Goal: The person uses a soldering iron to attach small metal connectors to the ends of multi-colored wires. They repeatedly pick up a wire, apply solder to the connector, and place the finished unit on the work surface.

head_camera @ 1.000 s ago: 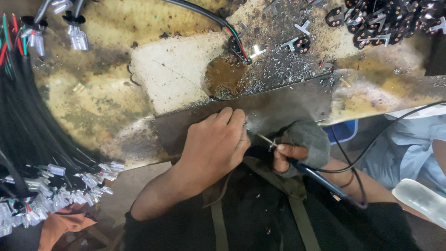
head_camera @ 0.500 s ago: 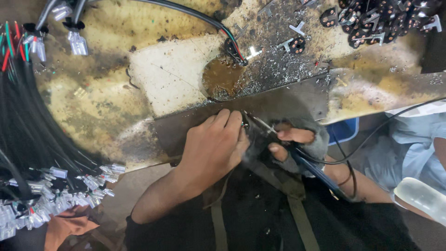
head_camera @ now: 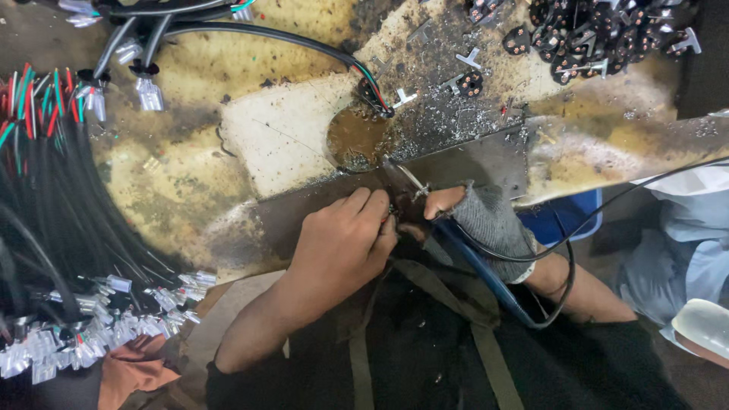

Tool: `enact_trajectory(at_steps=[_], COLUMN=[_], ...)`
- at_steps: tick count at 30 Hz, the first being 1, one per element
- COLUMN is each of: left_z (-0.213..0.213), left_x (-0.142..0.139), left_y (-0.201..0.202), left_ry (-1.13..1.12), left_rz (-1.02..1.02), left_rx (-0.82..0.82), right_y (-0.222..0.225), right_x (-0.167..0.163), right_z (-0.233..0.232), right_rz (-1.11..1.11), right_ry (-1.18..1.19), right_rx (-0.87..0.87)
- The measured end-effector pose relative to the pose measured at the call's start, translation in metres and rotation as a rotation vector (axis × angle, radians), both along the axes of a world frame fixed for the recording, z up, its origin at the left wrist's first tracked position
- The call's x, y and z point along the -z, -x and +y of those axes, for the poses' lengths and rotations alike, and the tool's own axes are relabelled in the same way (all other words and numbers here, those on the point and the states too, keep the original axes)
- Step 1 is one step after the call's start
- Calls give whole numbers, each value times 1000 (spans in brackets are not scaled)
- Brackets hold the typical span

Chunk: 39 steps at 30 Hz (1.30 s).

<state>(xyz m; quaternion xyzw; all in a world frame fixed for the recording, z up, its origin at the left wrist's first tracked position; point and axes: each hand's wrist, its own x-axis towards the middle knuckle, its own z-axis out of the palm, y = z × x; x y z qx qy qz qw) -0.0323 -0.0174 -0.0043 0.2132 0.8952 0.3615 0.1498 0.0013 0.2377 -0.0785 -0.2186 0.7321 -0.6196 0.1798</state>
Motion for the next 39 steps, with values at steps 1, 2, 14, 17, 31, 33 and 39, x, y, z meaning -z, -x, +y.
enact_trajectory(at_steps=[1,2,14,17,31,33,39], left_z=[0,0,-1,0,8,8,4], left_x=[-1,-2,-4,-2,9,11,13], left_y=[1,1,0,1,-10,-11,-11], left_ry=[1,2,-16,10,36,22,-43], left_rz=[2,6,-13,-25,24,34,35], left_rx=[14,26,-26,-4,-124,-129,-105], right_y=[1,2,-2,-2,-9,-18,-31], right_x=[0,-1,13,12,-5,-3,1], right_z=[0,0,-1,2,-15,-15,22], right_rz=[-76,-150,-432,-1,108,128,-190], right_ry=[16,33,175,-65,74,72,-288], right_rx=[18,34,74,-23,209,252,111])
